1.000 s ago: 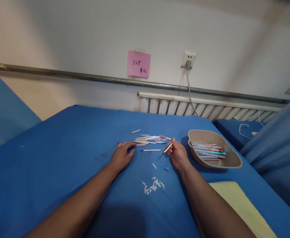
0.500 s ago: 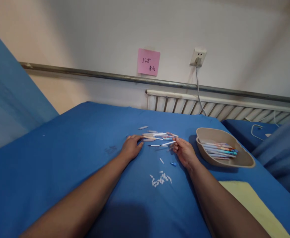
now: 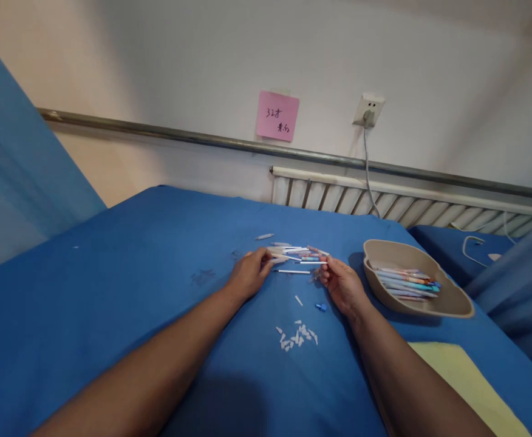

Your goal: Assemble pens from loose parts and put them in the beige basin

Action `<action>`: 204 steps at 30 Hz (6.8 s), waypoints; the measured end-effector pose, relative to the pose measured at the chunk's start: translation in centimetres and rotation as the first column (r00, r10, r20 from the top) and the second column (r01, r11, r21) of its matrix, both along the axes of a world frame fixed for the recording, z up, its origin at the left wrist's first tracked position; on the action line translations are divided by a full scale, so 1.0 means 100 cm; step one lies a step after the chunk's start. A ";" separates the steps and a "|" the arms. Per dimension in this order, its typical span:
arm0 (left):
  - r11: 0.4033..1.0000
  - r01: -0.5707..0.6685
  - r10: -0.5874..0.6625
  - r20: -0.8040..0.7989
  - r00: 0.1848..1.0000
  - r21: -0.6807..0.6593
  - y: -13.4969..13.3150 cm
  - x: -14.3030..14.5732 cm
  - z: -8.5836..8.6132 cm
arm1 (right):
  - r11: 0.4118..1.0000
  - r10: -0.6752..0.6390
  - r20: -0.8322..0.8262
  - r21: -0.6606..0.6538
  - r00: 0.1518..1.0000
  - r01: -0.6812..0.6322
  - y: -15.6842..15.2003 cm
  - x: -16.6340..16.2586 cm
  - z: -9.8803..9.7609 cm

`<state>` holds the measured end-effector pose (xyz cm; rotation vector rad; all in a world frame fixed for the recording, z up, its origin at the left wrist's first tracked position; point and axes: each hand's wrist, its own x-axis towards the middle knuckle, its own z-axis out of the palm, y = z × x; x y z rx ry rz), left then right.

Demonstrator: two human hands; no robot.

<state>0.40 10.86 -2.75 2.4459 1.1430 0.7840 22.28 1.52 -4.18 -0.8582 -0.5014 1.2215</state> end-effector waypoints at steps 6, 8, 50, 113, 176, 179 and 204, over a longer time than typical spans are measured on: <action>0.980 0.153 -0.164 0.081 0.983 0.128 -0.019 0.008 0.010 | 1.000 0.011 -0.044 -0.023 0.999 -0.012 -0.001 0.003 0.000; 0.978 0.169 -0.181 0.099 0.978 0.123 -0.020 0.008 0.012 | 1.000 0.009 -0.048 -0.024 0.999 -0.010 -0.001 0.003 0.000; 0.979 0.190 -0.169 -0.217 0.961 0.080 -0.004 -0.007 0.014 | 0.998 -0.054 -0.189 -0.051 0.981 0.045 0.003 0.003 0.002; 0.623 0.342 0.152 0.538 0.829 -0.703 -0.031 0.005 0.008 | 0.997 -0.078 0.262 0.034 0.962 0.072 -0.002 -0.026 0.007; 0.952 0.305 -0.306 -0.058 0.950 -0.015 -0.038 -0.001 0.019 | 0.995 0.094 -0.033 -0.031 0.995 -0.095 -0.005 -0.017 0.008; 0.968 0.243 -0.242 0.026 0.970 -0.058 -0.038 -0.001 0.021 | 0.997 0.074 -0.025 -0.023 0.997 -0.074 -0.005 -0.017 0.010; 0.959 0.169 -0.108 0.256 0.961 -0.229 -0.033 -0.002 0.016 | 1.000 -0.017 0.195 0.016 0.981 0.014 -0.004 -0.019 0.006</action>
